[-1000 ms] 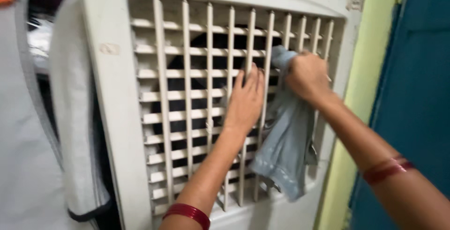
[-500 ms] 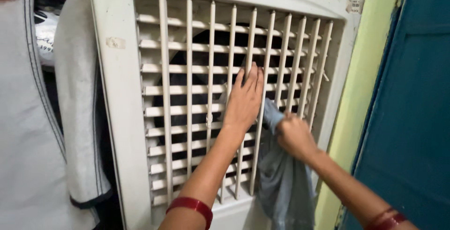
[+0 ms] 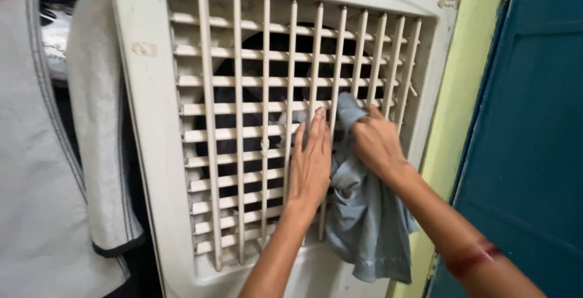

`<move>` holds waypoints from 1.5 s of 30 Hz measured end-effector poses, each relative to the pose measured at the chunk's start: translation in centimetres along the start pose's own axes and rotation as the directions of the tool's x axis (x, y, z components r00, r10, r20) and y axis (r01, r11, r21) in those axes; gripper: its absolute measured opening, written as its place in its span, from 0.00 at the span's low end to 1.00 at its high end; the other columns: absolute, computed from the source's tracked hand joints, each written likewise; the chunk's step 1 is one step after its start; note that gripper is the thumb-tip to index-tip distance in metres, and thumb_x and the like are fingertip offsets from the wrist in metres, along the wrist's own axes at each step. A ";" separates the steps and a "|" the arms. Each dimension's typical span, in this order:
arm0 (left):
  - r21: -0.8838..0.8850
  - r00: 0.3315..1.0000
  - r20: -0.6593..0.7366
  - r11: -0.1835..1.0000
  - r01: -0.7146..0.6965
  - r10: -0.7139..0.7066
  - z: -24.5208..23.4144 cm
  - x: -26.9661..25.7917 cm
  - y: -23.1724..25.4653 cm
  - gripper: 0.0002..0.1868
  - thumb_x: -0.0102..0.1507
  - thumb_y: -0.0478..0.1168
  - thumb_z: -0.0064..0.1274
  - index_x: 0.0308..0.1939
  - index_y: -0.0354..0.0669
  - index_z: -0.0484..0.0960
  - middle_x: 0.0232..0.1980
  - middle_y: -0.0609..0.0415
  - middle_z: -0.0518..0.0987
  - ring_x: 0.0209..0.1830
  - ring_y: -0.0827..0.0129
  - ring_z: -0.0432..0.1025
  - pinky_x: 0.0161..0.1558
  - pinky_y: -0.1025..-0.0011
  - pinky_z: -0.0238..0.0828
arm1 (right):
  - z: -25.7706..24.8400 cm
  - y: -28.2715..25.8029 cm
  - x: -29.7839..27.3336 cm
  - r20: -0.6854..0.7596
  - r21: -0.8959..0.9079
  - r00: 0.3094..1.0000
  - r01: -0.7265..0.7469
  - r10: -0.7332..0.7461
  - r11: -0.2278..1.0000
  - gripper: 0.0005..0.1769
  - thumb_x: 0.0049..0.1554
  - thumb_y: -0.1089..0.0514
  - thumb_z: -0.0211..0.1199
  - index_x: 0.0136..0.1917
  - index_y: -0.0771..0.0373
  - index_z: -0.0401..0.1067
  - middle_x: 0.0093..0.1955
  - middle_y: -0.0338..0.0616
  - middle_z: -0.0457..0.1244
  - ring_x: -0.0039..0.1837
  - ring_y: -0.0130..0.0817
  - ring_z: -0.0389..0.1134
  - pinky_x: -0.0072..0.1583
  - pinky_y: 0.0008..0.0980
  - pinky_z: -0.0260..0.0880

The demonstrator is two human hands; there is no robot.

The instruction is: The person wipes the front grille of a standing air cooler with a grey cloth. They systematically clean the vertical and horizontal bars across the entire grille surface, moving from top to bottom and side to side.

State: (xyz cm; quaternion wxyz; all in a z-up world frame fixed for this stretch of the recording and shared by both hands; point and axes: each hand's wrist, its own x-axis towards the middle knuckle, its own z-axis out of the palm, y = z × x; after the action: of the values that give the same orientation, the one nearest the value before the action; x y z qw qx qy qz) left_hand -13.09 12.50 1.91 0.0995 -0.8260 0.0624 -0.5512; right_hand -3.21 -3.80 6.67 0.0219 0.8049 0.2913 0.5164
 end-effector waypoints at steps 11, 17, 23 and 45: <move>-0.489 0.935 0.236 0.799 0.350 -0.265 1.2 -8.2 5.0 0.45 0.48 0.24 0.52 0.71 0.24 0.61 0.79 0.44 0.53 0.80 0.58 0.45 0.76 0.51 0.35 | 5.5 -6.6 -11.4 0.062 0.151 0.998 -0.018 0.008 0.988 0.10 0.39 0.64 0.61 0.36 0.67 0.79 0.41 0.55 0.68 0.61 0.60 0.65 0.45 0.48 0.76; -0.541 0.955 0.178 0.787 0.297 -0.237 1.4 -8.5 4.3 0.39 0.52 0.22 0.49 0.70 0.26 0.63 0.81 0.45 0.55 0.83 0.59 0.47 0.76 0.51 0.40 | 2.9 -6.7 -7.6 0.019 0.137 0.999 -0.049 0.047 0.989 0.07 0.48 0.65 0.59 0.37 0.69 0.77 0.40 0.59 0.67 0.60 0.63 0.65 0.41 0.51 0.74; -0.617 0.961 0.111 0.740 0.267 -0.253 1.2 -8.4 4.1 0.43 0.52 0.22 0.46 0.74 0.27 0.60 0.80 0.44 0.57 0.81 0.57 0.48 0.75 0.50 0.42 | 2.8 -6.5 -4.7 0.102 0.083 0.981 -0.172 0.163 0.982 0.09 0.48 0.64 0.59 0.38 0.65 0.79 0.43 0.55 0.69 0.55 0.62 0.67 0.40 0.51 0.75; -0.619 0.961 0.205 0.736 0.274 -0.185 0.6 -8.7 3.0 0.41 0.50 0.22 0.49 0.69 0.24 0.65 0.80 0.44 0.57 0.81 0.58 0.49 0.77 0.51 0.42 | 14.4 1.1 -17.3 0.587 0.670 0.798 -0.572 0.134 0.473 0.10 0.39 0.77 0.50 0.34 0.75 0.71 0.31 0.51 0.65 0.35 0.38 0.66 0.37 0.42 0.65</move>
State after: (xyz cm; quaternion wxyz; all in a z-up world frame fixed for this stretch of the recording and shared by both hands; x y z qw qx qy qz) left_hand -15.84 11.49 -6.81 -0.2535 -0.8453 0.1380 -0.4495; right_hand 4.31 -9.36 -13.81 -0.3994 0.8583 0.3042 0.1063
